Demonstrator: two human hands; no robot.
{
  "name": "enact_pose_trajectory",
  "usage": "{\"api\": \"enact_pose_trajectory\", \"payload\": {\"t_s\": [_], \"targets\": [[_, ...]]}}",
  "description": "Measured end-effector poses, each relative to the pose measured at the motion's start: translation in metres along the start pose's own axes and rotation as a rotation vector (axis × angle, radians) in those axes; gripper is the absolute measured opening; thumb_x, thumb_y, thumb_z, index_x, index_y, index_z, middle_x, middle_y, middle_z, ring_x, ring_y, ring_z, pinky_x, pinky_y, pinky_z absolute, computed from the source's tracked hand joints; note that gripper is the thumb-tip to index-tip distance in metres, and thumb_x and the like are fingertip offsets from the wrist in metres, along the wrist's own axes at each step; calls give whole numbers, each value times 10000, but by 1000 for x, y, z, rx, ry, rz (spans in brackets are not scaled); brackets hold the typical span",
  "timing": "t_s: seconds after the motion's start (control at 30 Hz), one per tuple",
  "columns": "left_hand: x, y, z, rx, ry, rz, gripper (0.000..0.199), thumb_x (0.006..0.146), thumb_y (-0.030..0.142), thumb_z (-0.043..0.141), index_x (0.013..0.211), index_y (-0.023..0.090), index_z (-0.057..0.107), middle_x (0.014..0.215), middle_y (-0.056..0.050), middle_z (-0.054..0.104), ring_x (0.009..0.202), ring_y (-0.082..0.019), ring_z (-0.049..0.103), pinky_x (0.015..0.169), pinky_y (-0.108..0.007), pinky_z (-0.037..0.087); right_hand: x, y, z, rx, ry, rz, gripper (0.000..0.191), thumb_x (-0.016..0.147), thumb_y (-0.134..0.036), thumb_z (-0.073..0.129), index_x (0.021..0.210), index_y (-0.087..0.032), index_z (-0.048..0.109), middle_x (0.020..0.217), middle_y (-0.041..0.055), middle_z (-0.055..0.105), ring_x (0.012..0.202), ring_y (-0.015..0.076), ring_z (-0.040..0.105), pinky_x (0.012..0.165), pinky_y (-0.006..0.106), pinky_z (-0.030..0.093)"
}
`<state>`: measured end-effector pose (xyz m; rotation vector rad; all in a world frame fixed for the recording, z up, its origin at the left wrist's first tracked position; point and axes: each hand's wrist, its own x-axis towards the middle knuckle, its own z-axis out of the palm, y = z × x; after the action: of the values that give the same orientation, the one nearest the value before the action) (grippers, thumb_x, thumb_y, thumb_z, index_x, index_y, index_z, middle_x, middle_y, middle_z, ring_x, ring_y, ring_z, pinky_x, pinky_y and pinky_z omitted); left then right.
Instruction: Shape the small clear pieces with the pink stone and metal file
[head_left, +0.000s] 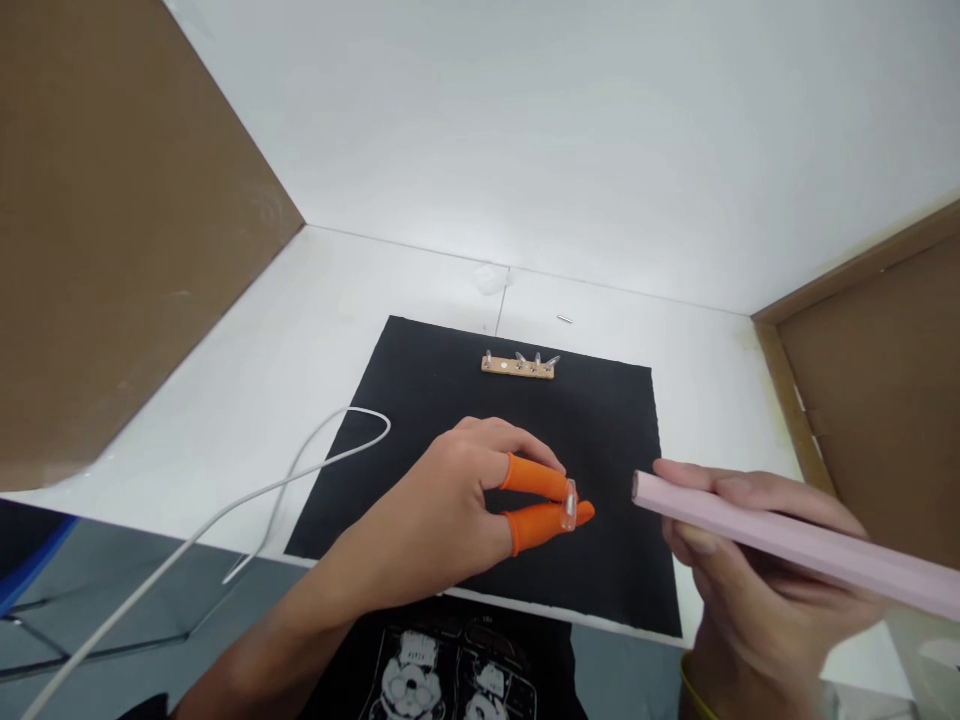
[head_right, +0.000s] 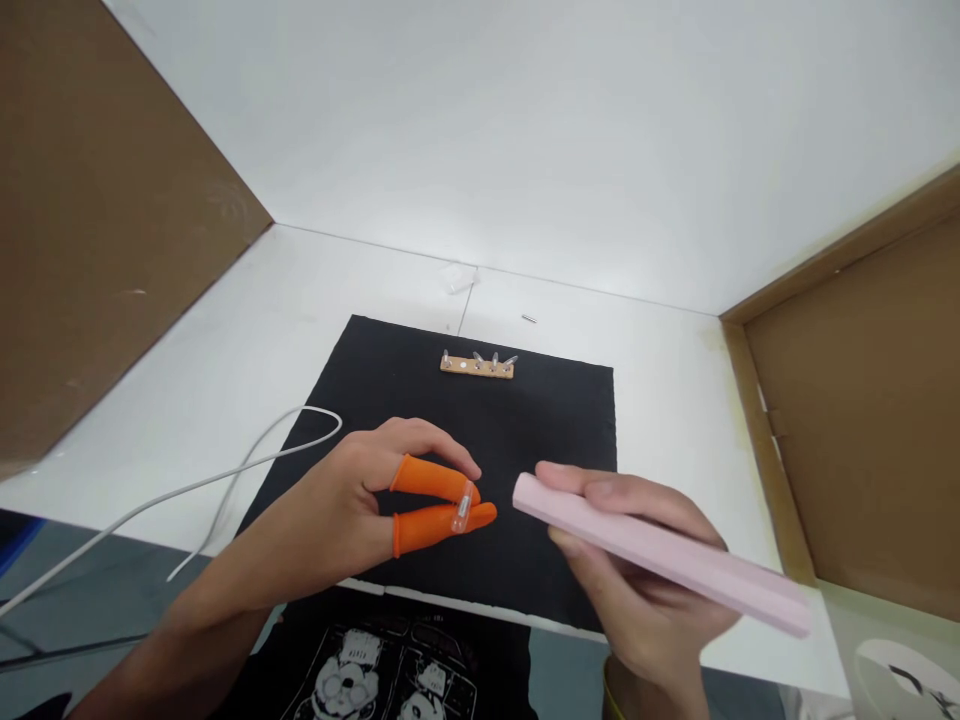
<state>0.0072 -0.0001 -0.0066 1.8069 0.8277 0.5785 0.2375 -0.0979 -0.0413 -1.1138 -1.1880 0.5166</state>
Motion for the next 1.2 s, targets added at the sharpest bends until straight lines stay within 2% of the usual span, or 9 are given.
{"api": "enact_pose_trajectory", "payload": {"t_s": [0.2, 0.27, 0.43, 0.63, 0.73, 0.87, 0.9, 1.1, 1.2], "targets": [[0, -1, 0, -4, -8, 23, 59, 961, 225, 864, 970, 270, 900, 1128, 5, 855, 1060, -191, 754, 1024, -339, 565, -4, -13, 4, 3, -318, 12, 296, 879, -116, 894, 1116, -261, 793, 1054, 57, 896, 884, 238, 874, 756, 329, 759], [1, -1, 0, -4, -12, 19, 47, 963, 240, 864, 967, 271, 900, 1132, 0, 853, 1061, -196, 755, 1029, -345, 568, -2, -10, 2, 17, -297, 10, 312, 888, -94, 873, 1135, -263, 787, 1074, 56, 895, 903, 239, 878, 763, 324, 761], [0, -1, 0, -10, -14, -14, 35, 955, 289, 878, 929, 272, 894, 1154, 2, 845, 1073, -203, 750, 1010, -344, 575, 5, 2, -4, -8, -32, -2, 350, 859, -21, 859, 1139, -215, 779, 1043, 88, 891, 923, 298, 886, 769, 380, 774], [1, -1, 0, -13, -13, 6, 60, 959, 227, 863, 974, 270, 902, 1146, 1, 852, 1080, -197, 752, 1026, -336, 569, -6, -14, 4, -17, -319, 3, 272, 904, -144, 876, 1131, -261, 780, 1045, 62, 896, 909, 251, 880, 739, 318, 748], [1, 0, 0, -4, -10, 10, 40, 958, 251, 869, 970, 273, 900, 1147, 0, 851, 1077, -199, 753, 1025, -335, 573, -4, -9, 1, 1, -296, 13, 322, 906, -88, 846, 1169, -259, 773, 1095, 68, 892, 945, 259, 883, 761, 330, 757], [-1, 1, -1, 14, -14, -10, 37, 960, 264, 871, 942, 283, 897, 1147, 4, 849, 1073, -200, 754, 1008, -332, 582, 2, 4, -5, 2, -59, -12, 336, 860, -46, 876, 1131, -226, 792, 1024, 82, 889, 902, 312, 886, 719, 380, 768], [-1, 1, -1, 16, -14, -11, 35, 960, 266, 870, 946, 283, 898, 1149, 1, 849, 1073, -202, 756, 1008, -335, 585, 2, 4, -5, 2, -46, -8, 330, 849, -54, 889, 1116, -225, 798, 1006, 81, 889, 891, 320, 886, 711, 390, 768], [0, 0, 0, 3, -8, 20, 60, 958, 230, 863, 973, 273, 901, 1139, -10, 857, 1065, -205, 761, 1042, -356, 584, -4, -11, -4, -9, -346, 10, 314, 857, -109, 895, 1117, -255, 797, 1029, 51, 897, 871, 246, 878, 748, 326, 753], [-2, 0, 0, 9, -6, 8, 43, 958, 257, 868, 969, 281, 902, 1143, -9, 854, 1061, -206, 757, 1017, -350, 588, -3, -7, -8, 3, -239, 12, 313, 867, -94, 878, 1125, -250, 793, 1030, 64, 895, 870, 270, 882, 707, 347, 758]]}}
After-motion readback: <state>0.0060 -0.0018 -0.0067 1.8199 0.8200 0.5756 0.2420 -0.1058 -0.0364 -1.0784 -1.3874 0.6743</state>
